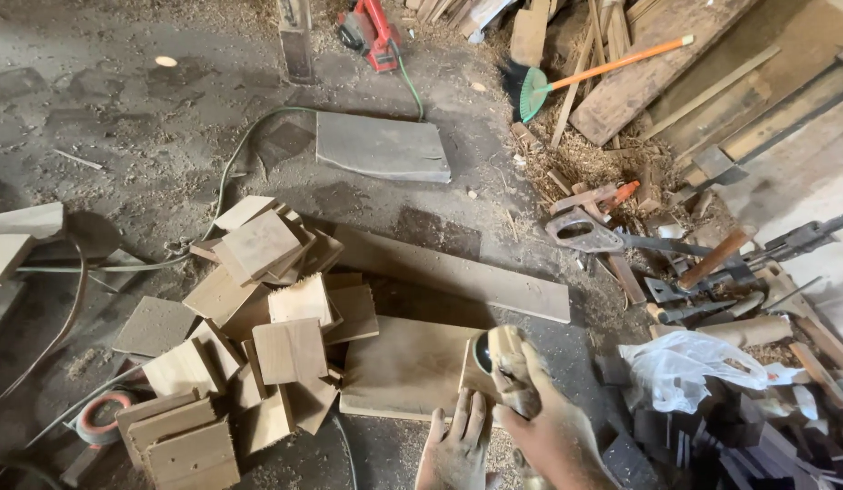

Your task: Sand the edges of small wooden squares using a power sander.

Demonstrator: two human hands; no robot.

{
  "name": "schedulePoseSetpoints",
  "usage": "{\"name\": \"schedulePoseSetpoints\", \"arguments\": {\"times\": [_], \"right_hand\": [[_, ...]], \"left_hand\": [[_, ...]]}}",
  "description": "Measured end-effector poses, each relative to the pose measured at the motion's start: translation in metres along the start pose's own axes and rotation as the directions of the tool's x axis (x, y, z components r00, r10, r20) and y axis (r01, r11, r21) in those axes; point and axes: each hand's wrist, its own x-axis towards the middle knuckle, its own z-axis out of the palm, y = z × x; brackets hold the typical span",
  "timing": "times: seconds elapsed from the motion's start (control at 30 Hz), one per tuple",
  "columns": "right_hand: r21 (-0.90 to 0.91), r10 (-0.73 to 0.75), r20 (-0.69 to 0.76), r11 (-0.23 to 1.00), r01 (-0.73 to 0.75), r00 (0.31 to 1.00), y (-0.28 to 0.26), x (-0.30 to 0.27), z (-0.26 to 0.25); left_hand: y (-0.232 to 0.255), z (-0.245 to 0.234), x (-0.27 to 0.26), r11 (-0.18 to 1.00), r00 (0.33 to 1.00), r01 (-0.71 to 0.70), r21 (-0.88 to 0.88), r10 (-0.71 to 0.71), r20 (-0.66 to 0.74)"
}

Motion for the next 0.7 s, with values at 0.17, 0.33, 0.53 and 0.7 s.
{"name": "schedulePoseSetpoints", "arguments": {"times": [0.17, 0.33, 0.53, 0.7], "right_hand": [[-0.006, -0.150, -0.155, 0.989, 0.151, 0.977, 0.000, 0.013, 0.020], [0.064, -0.203, -0.098, 0.976, 0.210, 0.974, 0.005, 0.007, 0.015], [0.057, -0.104, -0.145, 0.992, 0.113, 0.984, 0.008, -0.006, 0.014], [0.058, -0.140, -0.081, 0.988, 0.145, 0.987, 0.002, 0.003, 0.012]], "left_hand": [[-0.002, 0.018, -0.003, 0.998, 0.990, -0.019, 0.056, 0.026, -0.140], [-0.002, -0.005, 0.000, 1.000, 0.994, -0.012, -0.020, 0.014, 0.112], [-0.004, -0.007, -0.004, 0.999, 0.999, -0.037, -0.021, 0.037, 0.009], [-0.003, 0.003, -0.005, 0.999, 0.997, -0.038, 0.009, 0.037, 0.074]]}}
